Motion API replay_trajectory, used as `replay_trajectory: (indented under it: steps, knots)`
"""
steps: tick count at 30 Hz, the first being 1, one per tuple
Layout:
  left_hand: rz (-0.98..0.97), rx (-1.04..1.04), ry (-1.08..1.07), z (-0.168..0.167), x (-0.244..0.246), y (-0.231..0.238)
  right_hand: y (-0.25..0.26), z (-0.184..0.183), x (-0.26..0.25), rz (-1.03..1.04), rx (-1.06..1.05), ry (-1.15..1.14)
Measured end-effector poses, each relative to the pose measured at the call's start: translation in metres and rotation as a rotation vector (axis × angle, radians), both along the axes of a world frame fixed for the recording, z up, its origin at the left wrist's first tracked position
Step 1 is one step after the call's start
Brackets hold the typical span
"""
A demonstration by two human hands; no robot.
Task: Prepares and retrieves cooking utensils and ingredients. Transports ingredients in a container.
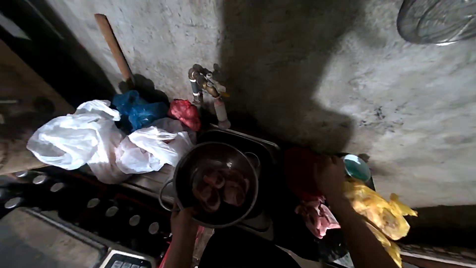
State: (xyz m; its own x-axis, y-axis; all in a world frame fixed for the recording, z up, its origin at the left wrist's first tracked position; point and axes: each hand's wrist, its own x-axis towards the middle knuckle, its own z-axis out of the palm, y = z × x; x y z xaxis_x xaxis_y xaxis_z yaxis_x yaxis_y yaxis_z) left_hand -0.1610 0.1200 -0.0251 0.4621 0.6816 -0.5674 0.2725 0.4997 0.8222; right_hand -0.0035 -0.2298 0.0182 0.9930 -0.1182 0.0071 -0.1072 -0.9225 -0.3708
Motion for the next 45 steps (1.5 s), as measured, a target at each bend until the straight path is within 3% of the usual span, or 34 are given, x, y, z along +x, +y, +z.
replay_trajectory:
  steps: [2, 4, 7, 9, 13, 16, 21, 24, 26, 28, 31, 33, 39, 45]
  knots:
    - [0.021, -0.068, -0.004, -0.001, -0.011, 0.009, 0.054, 0.004, -0.039, 0.132, 0.158, 0.043]
    - [0.023, -0.127, -0.027, 0.002, -0.019, 0.012, 0.108, -0.007, -0.079, 0.137, 0.542, 0.299]
    - [0.019, -0.191, -0.061, 0.011, -0.020, 0.008, 0.148, -0.035, -0.103, -0.168, 1.140, 0.593]
    - [-0.014, -0.217, -0.105, 0.018, -0.013, 0.006, 0.151, -0.029, -0.101, -0.349, 1.362, 0.701]
    - [-0.249, -0.254, -0.312, 0.032, 0.015, 0.015, 0.136, -0.010, -0.089, -0.462, 1.298, 0.627]
    - [-0.370, -0.220, -0.490, 0.005, 0.050, 0.031, 0.130, 0.008, -0.079, -0.424, 1.301, 0.455]
    - [-0.482, 0.262, -0.303, -0.071, 0.102, 0.034, 0.119, 0.032, -0.062, -0.380, 1.212, 0.277]
    - [-0.479, 0.563, 0.281, -0.093, 0.115, 0.034, 0.108, 0.035, -0.064, -0.497, 1.223, 0.264]
    - [-0.553, 0.486, 0.504, -0.095, 0.112, 0.035, 0.102, 0.034, -0.069, -0.572, 1.258, 0.281]
    - [-0.695, 0.419, 0.567, -0.092, 0.109, 0.034, 0.099, 0.033, -0.074, -0.603, 1.287, 0.291]
    - [-0.873, 0.441, 0.497, -0.101, 0.108, 0.035, 0.097, 0.032, -0.080, -0.586, 1.281, 0.290]
    - [-0.854, 0.414, 0.382, -0.111, 0.110, 0.035, 0.098, 0.035, -0.085, -0.557, 1.245, 0.292]
    - [-0.827, 0.405, 0.448, -0.064, 0.103, 0.040, 0.087, 0.039, -0.098, -0.602, 1.207, 0.345]
    - [-0.667, 0.447, 0.227, -0.029, 0.068, 0.056, 0.062, 0.048, -0.124, -0.508, 1.145, 0.343]
